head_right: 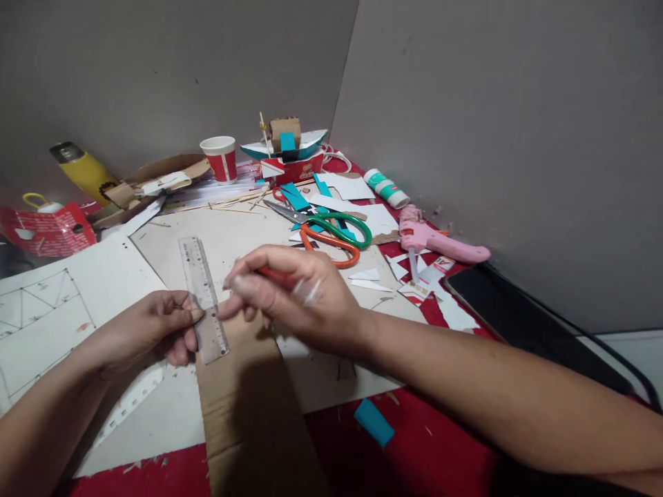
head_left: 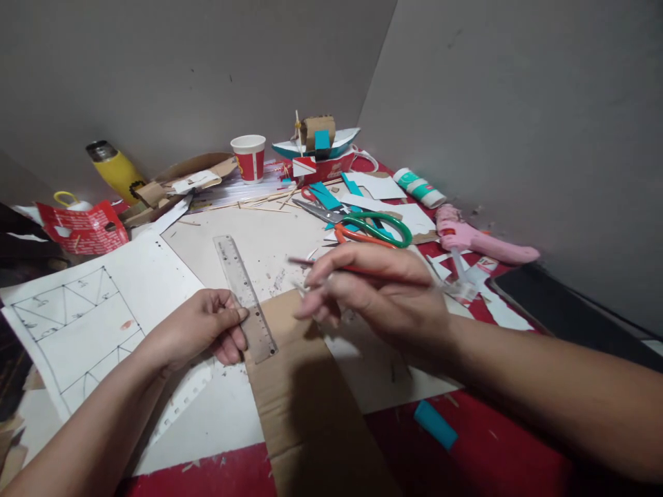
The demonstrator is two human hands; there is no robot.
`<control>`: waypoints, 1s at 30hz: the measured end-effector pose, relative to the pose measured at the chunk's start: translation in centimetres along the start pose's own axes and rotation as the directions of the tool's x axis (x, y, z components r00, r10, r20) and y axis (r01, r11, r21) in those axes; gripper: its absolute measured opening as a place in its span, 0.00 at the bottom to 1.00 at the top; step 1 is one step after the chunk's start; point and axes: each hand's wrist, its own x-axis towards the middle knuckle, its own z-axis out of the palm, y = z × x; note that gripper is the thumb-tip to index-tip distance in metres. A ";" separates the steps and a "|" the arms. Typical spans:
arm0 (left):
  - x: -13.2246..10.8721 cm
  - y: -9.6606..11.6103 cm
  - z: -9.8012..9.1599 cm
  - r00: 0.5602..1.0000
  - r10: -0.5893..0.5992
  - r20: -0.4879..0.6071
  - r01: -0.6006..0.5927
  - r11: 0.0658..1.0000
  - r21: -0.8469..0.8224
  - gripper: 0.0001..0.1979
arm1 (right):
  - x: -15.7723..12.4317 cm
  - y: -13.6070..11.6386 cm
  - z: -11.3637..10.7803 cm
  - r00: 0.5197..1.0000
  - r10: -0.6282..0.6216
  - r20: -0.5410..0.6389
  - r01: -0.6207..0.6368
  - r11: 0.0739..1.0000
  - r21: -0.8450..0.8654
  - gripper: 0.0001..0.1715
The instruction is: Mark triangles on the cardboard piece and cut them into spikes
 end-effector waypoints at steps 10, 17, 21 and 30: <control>0.0 0.0 0.0 1.000 0.002 0.007 -0.002 1.000 0.006 0.14 | 0.3 0.4 -0.3 0.993 0.005 0.115 0.025 0.965 -0.259 0.21; 0.0 -0.1 -0.1 1.000 0.008 0.020 -0.008 1.000 0.006 0.15 | 0.0 1.3 0.0 0.893 -0.194 0.407 0.399 0.759 -0.515 0.10; 0.0 -0.1 -0.1 1.000 0.022 0.013 -0.022 1.000 0.010 0.14 | -0.2 1.8 0.0 0.885 -0.198 0.422 0.419 0.734 -0.534 0.12; 0.0 0.0 0.0 1.000 0.012 0.015 -0.012 1.000 0.012 0.13 | -0.2 2.1 -0.1 0.886 -0.166 0.433 0.415 0.700 -0.581 0.13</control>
